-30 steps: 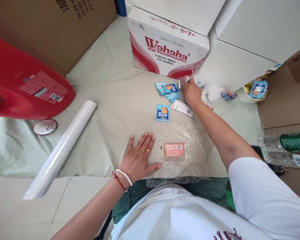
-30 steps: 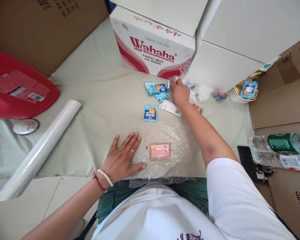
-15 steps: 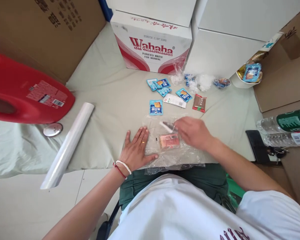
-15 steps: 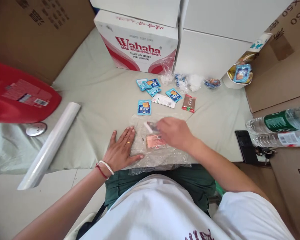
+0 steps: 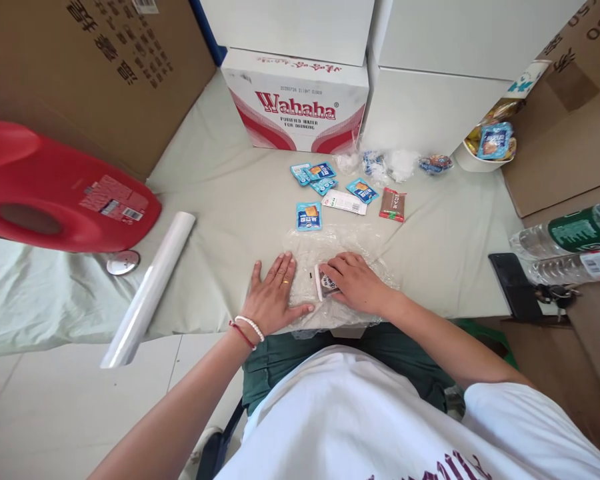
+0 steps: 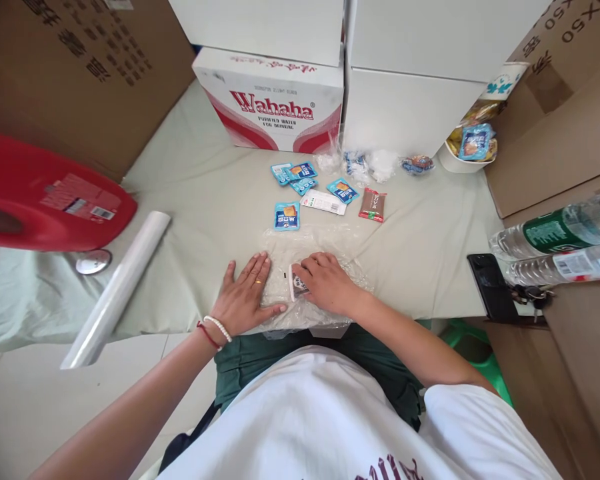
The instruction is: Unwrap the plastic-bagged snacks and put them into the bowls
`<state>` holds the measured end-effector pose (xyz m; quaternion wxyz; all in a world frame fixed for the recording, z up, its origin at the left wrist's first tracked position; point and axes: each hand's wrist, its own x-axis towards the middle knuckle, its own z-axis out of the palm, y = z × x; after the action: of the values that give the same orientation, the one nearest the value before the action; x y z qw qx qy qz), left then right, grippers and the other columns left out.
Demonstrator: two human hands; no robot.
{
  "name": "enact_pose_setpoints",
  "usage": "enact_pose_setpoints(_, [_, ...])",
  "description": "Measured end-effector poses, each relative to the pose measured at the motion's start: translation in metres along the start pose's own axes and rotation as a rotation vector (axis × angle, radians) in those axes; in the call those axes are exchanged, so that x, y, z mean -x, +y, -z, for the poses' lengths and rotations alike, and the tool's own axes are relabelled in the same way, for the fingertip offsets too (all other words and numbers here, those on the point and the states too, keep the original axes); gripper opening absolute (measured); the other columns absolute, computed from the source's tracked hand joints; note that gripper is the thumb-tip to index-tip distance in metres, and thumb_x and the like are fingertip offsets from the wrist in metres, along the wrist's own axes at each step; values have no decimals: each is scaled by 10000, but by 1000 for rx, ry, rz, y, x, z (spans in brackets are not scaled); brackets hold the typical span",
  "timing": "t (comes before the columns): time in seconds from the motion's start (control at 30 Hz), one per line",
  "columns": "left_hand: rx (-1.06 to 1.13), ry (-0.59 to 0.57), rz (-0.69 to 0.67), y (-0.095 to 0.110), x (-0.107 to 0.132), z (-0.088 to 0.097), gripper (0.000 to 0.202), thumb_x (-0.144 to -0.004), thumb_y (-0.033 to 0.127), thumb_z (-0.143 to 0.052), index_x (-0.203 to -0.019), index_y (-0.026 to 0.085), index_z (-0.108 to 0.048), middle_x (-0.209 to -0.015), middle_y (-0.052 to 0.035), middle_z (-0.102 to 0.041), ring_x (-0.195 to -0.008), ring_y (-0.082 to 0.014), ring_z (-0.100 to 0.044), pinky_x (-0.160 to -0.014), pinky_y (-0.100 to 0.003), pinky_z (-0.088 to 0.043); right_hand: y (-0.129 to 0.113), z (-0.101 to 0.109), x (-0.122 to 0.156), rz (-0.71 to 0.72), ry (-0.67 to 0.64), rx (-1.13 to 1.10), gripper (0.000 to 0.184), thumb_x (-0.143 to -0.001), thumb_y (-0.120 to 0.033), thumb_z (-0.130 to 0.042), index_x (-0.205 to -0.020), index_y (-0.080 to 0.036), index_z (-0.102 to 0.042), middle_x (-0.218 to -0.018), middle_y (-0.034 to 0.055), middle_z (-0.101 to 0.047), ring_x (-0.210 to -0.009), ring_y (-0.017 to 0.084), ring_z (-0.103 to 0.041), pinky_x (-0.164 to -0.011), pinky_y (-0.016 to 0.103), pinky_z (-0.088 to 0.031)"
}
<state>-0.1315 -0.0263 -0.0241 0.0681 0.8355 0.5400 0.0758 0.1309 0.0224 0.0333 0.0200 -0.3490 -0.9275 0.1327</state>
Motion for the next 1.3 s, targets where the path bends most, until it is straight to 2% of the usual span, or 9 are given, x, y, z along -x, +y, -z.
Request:
enact_pose_setpoints(0.2, [-4,-2,-4,-1,1,-2,1133,-895,861,-387,-1671,57,-200,-1706,-253,-258,-1581,-407,-311,-1283,-670,-10,6,-5,3,-6,5,-44,650,-922,-339,-756,-1496,-165,-506,-1373,162,-596,-1252,326,-491,-1103,505,-377])
enact_pose_setpoints(0.63, [3,-2,7,-1,-1,0,1107,-895,846,-420,-1679,94,-204,-1709,-245,-261,-1581,-400,-313,-1288,-654,0,22,-12,12,-47,54,-65,615,-915,-271,-711,-1491,-162,-525,-1363,164,-609,-1234,331,-504,-1114,529,-377])
enact_pose_setpoints(0.77, [-6,100,-15,-3,5,2,903,-937,718,-508,-1649,186,-346,-1729,-193,-253,-1609,-398,-245,-1284,-662,-12,21,-16,11,-22,71,-69,657,-931,-370,-725,-1518,-178,-500,-1453,177,-573,-1349,345,-477,-1229,612,-255])
enact_pose_setpoints(0.87, [0,225,-37,-3,15,6,616,-977,510,-570,-1565,339,-500,-1707,-83,-358,-1635,-365,-177,-1291,-654,6,26,-11,21,-17,99,-116,787,-941,-518,-700,-1601,-217,-395,-1651,197,-376,-1503,366,-354,-1266,674,-161])
enact_pose_setpoints(0.93, [26,236,-71,-5,21,8,554,-985,349,-554,-1534,413,-523,-1641,-25,-480,-1624,-327,-234,-1299,-643,33,30,-2,36,-19,154,-187,790,-977,-542,-638,-1637,-239,-328,-1696,198,-295,-1542,359,-310,-1264,668,-204])
enact_pose_setpoints(1.07, [119,99,-148,-12,33,14,706,-918,142,-430,-1574,401,-464,-1516,-6,-625,-1549,-273,-411,-1313,-630,22,33,12,81,57,213,-414,681,-1029,-511,-564,-1623,-265,-339,-1611,186,-415,-1496,304,-402,-1208,550,-404])
enact_pose_setpoints(1.17, [185,30,-166,-14,41,18,758,-841,184,-470,-1585,332,-461,-1565,-48,-577,-1575,-310,-360,-1310,-652,-26,28,5,109,61,156,-398,844,-924,-601,-701,-1616,-259,-357,-1596,200,-425,-1494,340,-400,-1187,572,-428])
enact_pose_setpoints(1.2, [204,21,-157,-13,43,18,750,-837,229,-498,-1581,310,-464,-1583,-66,-557,-1587,-329,-332,-1306,-663,-38,25,0,115,27,156,-364,830,-922,-578,-714,-1608,-258,-374,-1574,203,-454,-1474,349,-422,-1174,589,-436])
enact_pose_setpoints(1.3, [257,74,-44,-4,40,17,617,-889,401,-574,-1492,273,-548,-1511,-102,-623,-1585,-353,-326,-1301,-667,-79,20,-12,119,-94,233,-345,530,-1033,-384,-575,-1536,-254,-469,-1329,167,-645,-1253,310,-590,-1061,565,-523])
